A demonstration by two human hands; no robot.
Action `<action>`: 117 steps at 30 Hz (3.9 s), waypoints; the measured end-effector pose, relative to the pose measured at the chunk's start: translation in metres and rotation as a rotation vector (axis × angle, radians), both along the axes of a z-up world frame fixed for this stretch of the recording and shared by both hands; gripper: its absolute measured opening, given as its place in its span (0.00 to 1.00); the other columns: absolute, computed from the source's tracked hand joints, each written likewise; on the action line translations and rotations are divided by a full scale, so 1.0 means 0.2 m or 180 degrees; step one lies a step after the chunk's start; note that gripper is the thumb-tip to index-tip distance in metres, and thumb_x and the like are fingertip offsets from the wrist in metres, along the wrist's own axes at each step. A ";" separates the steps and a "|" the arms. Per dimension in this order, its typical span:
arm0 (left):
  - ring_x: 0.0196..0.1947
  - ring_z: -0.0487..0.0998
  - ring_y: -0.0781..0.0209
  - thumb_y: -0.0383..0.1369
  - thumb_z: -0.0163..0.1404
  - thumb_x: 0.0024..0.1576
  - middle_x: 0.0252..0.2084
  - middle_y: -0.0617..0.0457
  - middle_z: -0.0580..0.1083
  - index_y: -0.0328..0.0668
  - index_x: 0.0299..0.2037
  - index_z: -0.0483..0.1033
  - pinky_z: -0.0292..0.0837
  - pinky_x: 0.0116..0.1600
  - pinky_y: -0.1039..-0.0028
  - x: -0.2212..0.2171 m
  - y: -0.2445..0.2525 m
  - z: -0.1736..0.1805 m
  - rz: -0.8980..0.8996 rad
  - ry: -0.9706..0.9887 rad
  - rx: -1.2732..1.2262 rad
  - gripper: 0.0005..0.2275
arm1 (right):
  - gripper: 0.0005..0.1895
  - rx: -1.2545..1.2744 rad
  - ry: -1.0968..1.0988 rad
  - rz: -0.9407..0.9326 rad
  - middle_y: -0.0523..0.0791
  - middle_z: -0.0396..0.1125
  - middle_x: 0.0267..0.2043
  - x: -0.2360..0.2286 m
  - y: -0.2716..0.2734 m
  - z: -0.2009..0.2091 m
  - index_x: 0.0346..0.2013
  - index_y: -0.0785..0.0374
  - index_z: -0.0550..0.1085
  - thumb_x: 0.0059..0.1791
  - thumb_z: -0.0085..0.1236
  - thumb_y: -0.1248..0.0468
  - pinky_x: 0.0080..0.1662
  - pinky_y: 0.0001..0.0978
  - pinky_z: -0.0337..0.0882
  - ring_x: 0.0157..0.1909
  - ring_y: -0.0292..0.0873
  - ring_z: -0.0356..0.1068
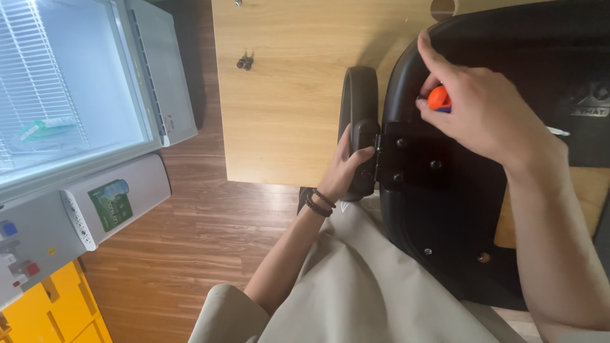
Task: The person attaches an armrest to an office chair seat on a wooden table. They align the armrest bracket against the seat base, position screws, and use a screwdriver to drive and tighten the screws, holding the armrest steady with the other hand.
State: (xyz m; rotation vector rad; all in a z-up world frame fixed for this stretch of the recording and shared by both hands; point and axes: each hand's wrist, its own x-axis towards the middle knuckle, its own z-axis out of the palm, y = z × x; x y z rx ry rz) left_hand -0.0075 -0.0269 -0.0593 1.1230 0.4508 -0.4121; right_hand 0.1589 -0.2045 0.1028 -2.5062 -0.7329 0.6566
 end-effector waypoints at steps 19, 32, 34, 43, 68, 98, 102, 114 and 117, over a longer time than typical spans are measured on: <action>0.67 0.64 0.49 0.37 0.51 0.58 0.66 0.34 0.64 0.24 0.75 0.50 0.60 0.70 0.66 0.01 0.02 0.03 -0.0098 -0.0103 -0.0261 0.37 | 0.08 0.0269 -0.0353 0.0471 0.44 0.73 0.40 -0.15 0.13 0.07 0.40 0.62 0.78 0.47 0.63 0.65 0.42 0.38 0.73 0.39 0.46 0.74; 0.66 0.63 0.50 0.37 0.50 0.58 0.67 0.35 0.63 0.26 0.76 0.47 0.59 0.69 0.65 0.01 0.01 0.02 0.0001 -0.0005 -0.0266 0.38 | 0.16 0.0288 -0.0997 0.1074 0.43 0.77 0.42 -0.20 0.19 -0.01 0.47 0.63 0.79 0.44 0.62 0.71 0.42 0.32 0.76 0.43 0.42 0.76; 0.68 0.62 0.53 0.36 0.50 0.59 0.68 0.39 0.62 0.26 0.75 0.49 0.57 0.71 0.68 0.01 0.01 0.00 -0.0016 -0.0146 -0.0163 0.36 | 0.18 0.0365 -0.1014 0.1086 0.43 0.77 0.41 -0.20 0.19 -0.03 0.49 0.63 0.79 0.44 0.62 0.71 0.42 0.32 0.75 0.43 0.41 0.75; 0.66 0.63 0.57 0.34 0.49 0.59 0.65 0.41 0.64 0.30 0.73 0.49 0.59 0.69 0.68 0.03 0.02 0.05 -0.0022 -0.0257 -0.0201 0.33 | 0.20 0.0504 -0.0944 0.1038 0.43 0.76 0.38 -0.20 0.19 -0.03 0.52 0.62 0.79 0.45 0.62 0.69 0.40 0.33 0.74 0.40 0.41 0.74; 0.60 0.69 0.63 0.33 0.49 0.61 0.61 0.47 0.68 0.33 0.73 0.50 0.67 0.63 0.72 0.01 0.02 0.02 -0.0009 -0.0141 -0.0271 0.31 | 0.07 0.0065 -0.0947 0.1084 0.40 0.70 0.38 -0.27 0.23 -0.08 0.34 0.61 0.79 0.43 0.66 0.65 0.37 0.30 0.74 0.39 0.38 0.72; 0.53 0.71 0.64 0.33 0.48 0.62 0.54 0.49 0.70 0.35 0.68 0.57 0.71 0.56 0.73 0.04 0.04 0.08 -0.0057 -0.0191 -0.0341 0.25 | 0.12 -0.0205 -0.0837 0.0941 0.41 0.70 0.40 -0.25 0.22 0.00 0.39 0.63 0.79 0.47 0.65 0.58 0.35 0.28 0.75 0.37 0.37 0.73; 0.53 0.71 0.64 0.32 0.49 0.62 0.55 0.49 0.70 0.35 0.68 0.58 0.70 0.58 0.73 0.04 0.04 0.09 -0.0077 -0.0250 -0.0276 0.24 | 0.10 0.0005 -0.0885 0.1057 0.40 0.72 0.40 -0.25 0.23 -0.02 0.38 0.61 0.80 0.44 0.65 0.62 0.37 0.29 0.75 0.38 0.38 0.73; 0.56 0.69 0.65 0.33 0.48 0.63 0.58 0.48 0.68 0.35 0.71 0.55 0.69 0.60 0.75 0.01 0.04 0.02 -0.0102 -0.0355 -0.0251 0.26 | 0.13 -0.0108 -0.0517 0.0871 0.41 0.71 0.46 -0.25 0.25 0.03 0.41 0.60 0.80 0.49 0.63 0.55 0.33 0.32 0.74 0.31 0.40 0.74; 0.56 0.70 0.65 0.33 0.48 0.63 0.57 0.48 0.68 0.35 0.70 0.55 0.70 0.58 0.74 0.02 0.03 0.04 -0.0033 -0.0308 -0.0504 0.26 | 0.10 -0.0047 -0.0333 0.0936 0.41 0.71 0.48 -0.26 0.25 0.03 0.41 0.59 0.80 0.47 0.63 0.59 0.34 0.33 0.75 0.32 0.42 0.75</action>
